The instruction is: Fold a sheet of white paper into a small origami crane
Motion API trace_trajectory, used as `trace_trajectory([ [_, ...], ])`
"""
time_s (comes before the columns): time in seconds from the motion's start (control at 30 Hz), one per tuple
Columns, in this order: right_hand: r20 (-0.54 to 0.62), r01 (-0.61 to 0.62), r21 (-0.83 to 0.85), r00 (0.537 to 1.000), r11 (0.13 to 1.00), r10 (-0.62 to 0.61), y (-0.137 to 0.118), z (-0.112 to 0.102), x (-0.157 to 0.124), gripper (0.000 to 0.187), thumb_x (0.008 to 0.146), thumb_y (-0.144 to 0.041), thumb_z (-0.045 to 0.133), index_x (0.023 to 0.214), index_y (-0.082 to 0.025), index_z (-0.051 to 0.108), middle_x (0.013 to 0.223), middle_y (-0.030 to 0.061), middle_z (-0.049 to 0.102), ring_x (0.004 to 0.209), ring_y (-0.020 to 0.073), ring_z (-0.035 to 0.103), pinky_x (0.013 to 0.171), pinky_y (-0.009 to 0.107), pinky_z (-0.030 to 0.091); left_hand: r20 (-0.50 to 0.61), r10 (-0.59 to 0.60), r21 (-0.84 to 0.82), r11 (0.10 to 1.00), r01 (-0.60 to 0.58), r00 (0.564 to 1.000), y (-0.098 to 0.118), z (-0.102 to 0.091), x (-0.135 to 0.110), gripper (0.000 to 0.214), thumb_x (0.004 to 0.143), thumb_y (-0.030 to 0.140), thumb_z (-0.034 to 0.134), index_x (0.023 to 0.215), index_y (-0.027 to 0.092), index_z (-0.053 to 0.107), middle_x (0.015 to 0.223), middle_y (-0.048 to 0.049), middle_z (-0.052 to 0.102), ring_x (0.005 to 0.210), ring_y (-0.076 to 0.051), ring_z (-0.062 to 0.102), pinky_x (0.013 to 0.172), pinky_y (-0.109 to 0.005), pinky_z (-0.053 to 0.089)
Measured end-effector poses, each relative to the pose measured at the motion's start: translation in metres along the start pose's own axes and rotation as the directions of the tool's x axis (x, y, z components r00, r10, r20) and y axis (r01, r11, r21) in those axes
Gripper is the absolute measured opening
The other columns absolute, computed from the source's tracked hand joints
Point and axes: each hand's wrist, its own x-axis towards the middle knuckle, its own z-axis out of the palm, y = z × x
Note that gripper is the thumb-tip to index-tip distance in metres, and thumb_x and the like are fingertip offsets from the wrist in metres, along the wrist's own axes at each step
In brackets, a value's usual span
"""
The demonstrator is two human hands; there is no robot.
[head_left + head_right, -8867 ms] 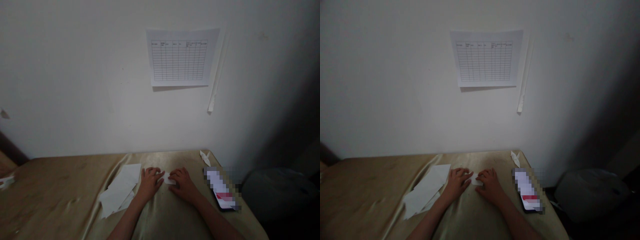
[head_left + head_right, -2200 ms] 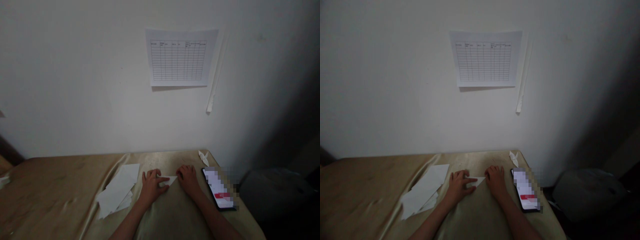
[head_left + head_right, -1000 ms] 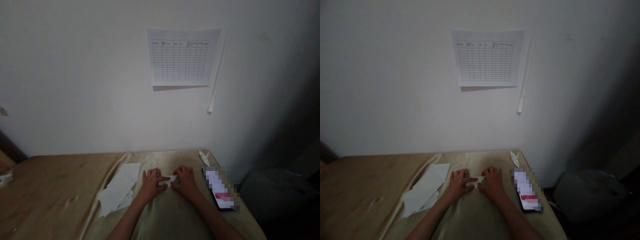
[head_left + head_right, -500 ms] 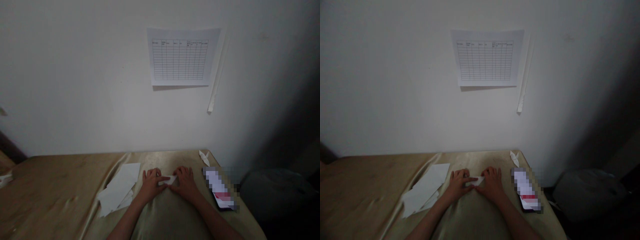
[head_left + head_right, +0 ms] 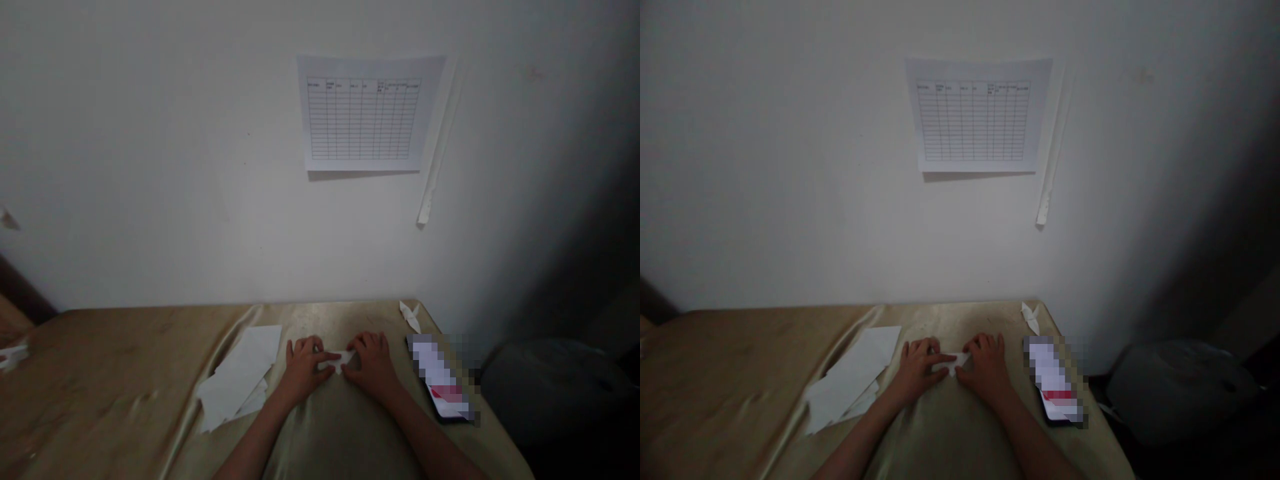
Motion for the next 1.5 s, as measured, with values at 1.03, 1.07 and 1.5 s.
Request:
trace_trajectory([
  [1.03,-0.018,0.004,0.011,1.0,1.0,-0.004,0.013,0.001,0.01,0.028,0.085,-0.011,0.055,0.098,-0.03,0.071,0.109,0.0036,0.065,0.113,0.0235,0.053,0.115,0.048,0.02,-0.085,-0.059,-0.038,0.998,0.056,0.995,0.0,0.004,0.003,0.034,0.084,0.032,0.069,0.115,0.043,0.07,0.119,-0.0005,0.063,0.12,-0.028,0.049,0.114,-0.06,0.019],
  [1.07,-0.012,0.012,0.012,1.0,1.0,-0.012,0.012,0.0,0.009,0.028,0.085,-0.01,0.055,0.096,-0.03,0.072,0.108,0.0033,0.065,0.113,0.0233,0.054,0.116,0.049,0.018,-0.092,-0.062,-0.051,0.997,0.057,0.994,-0.001,0.004,0.003,0.03,0.083,0.031,0.069,0.112,0.04,0.071,0.118,-0.0002,0.065,0.12,-0.027,0.049,0.114,-0.058,0.02],
  [1.5,0.003,-0.038,0.043,0.999,0.998,0.038,0.006,-0.007,0.007,0.013,0.082,-0.027,0.068,0.095,-0.028,0.072,0.108,0.0043,0.065,0.113,0.0251,0.054,0.113,0.047,0.021,-0.189,-0.075,-0.071,0.995,0.063,0.979,-0.005,0.006,0.006,0.017,0.077,0.031,0.074,0.094,0.033,0.076,0.113,-0.0003,0.067,0.116,-0.026,0.053,0.106,-0.043,0.033],
])
